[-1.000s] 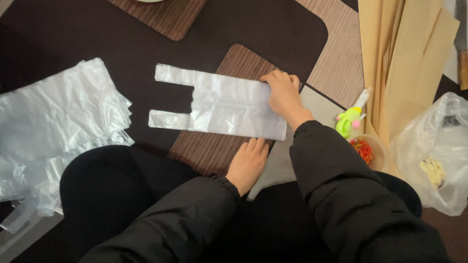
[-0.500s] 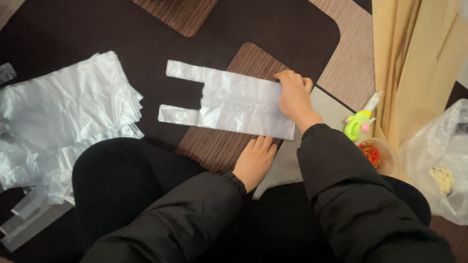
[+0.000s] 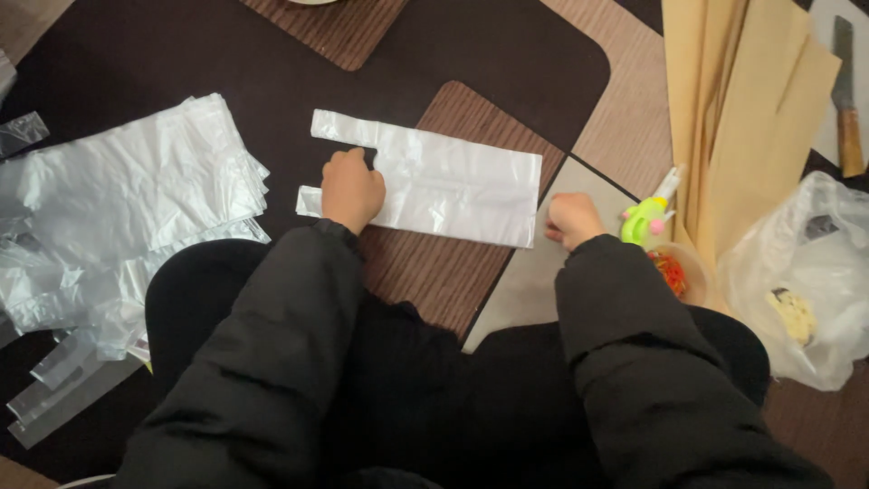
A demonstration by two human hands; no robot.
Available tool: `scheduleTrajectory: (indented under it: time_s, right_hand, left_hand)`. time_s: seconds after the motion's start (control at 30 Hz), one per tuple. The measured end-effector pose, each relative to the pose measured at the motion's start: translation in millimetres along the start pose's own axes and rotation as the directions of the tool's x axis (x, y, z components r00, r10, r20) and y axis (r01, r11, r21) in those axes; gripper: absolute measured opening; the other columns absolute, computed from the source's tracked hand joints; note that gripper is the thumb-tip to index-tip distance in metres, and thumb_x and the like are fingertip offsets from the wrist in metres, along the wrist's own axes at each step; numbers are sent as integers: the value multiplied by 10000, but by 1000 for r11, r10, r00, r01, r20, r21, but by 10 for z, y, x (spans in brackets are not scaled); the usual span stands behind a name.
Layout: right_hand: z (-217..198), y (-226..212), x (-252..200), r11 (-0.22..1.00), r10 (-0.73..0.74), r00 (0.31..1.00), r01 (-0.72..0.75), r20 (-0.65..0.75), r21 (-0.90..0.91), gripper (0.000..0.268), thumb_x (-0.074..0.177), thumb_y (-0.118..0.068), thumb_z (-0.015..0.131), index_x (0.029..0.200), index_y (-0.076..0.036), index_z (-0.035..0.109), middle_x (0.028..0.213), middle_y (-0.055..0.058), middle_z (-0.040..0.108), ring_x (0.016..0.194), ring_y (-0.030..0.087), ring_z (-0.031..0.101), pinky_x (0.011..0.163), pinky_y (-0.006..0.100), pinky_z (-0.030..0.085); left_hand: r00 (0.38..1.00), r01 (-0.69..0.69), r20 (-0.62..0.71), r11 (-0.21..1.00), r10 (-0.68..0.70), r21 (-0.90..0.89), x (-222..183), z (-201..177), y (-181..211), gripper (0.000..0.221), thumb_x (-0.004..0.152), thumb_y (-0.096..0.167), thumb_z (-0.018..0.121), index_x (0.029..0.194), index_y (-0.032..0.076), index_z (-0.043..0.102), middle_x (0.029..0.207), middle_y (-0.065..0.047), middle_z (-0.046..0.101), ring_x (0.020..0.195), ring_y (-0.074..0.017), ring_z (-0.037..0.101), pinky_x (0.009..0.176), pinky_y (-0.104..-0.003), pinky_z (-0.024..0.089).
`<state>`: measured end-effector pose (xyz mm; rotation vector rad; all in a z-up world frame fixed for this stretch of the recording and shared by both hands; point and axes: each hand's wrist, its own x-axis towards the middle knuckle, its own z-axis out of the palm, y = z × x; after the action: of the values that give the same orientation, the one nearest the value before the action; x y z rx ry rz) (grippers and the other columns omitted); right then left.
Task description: Folding plastic bags into neat rectangles for storage or reuse
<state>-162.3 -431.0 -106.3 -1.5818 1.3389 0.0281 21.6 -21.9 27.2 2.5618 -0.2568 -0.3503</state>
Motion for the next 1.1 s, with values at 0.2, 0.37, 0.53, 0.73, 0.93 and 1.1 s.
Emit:
scheduleTrajectory:
  time_s: [0.2, 0.37, 0.53, 0.73, 0.93, 1.1]
  right_hand:
    - [156, -582, -1029, 970, -110, 993, 116, 39, -212, 453, 957, -50, 520, 1387, 4, 653, 1366, 264, 641, 1182, 405, 684, 769, 419, 675]
    - [153, -919, -1544, 980, -77, 996, 83, 45, -182, 423, 958, -87, 574, 1350, 43, 664, 1340, 262, 656, 1180, 410, 681, 803, 443, 662]
    - [118, -843, -1450, 980, -81, 996, 84, 26, -180, 382, 960, -144, 618, 1295, 16, 706, 1272, 229, 694, 1130, 396, 700, 796, 448, 660]
    - [-14, -433, -730, 955, -196, 980, 194, 13, -225, 288, 925, -204, 712, 1151, -43, 787, 1043, 176, 746, 951, 364, 735, 671, 478, 645]
    - [50, -1185, -1913, 498, -816, 578, 711, 10, -497, 384, 821, 120, 626, 1192, 39, 688, 1079, 221, 624, 1112, 477, 594, 1044, 556, 461]
    - [185, -1035, -1867, 387, -717, 653, 664, 244, -641, 524, 802, 87, 682, 1305, -61, 670, 1183, 145, 572, 1138, 395, 586, 1016, 518, 517]
  left_hand:
    - [992, 55, 106, 997, -61, 54, -88, 6, 92, 440, 919, 169, 602, 1293, -29, 722, 1178, -246, 679, 1115, -432, 648, 976, -507, 514]
    - [985, 102, 136, 994, -106, 36, -117, -4, 161, 431, 935, 187, 590, 1304, 10, 724, 1219, -214, 669, 1166, -413, 618, 1017, -483, 446]
    - [982, 124, 139, 992, -127, 32, -134, 31, 187, 437, 936, 188, 594, 1321, 24, 720, 1244, -210, 660, 1194, -413, 603, 1038, -484, 416]
    - [984, 103, 131, 984, -122, 146, -134, -159, 95, 449, 954, 185, 608, 1385, 76, 673, 1316, -200, 645, 1265, -410, 563, 1086, -533, 309]
    - [969, -220, 176, 932, 175, 286, -273, -566, -119, 279, 818, 128, 741, 1086, 205, 723, 1183, -87, 668, 1152, -350, 596, 1012, -487, 333]
    - [956, -242, 268, 832, 117, 499, -326, -518, -258, 91, 839, 262, 771, 905, 317, 741, 1171, -33, 609, 1121, -277, 535, 970, -436, 310]
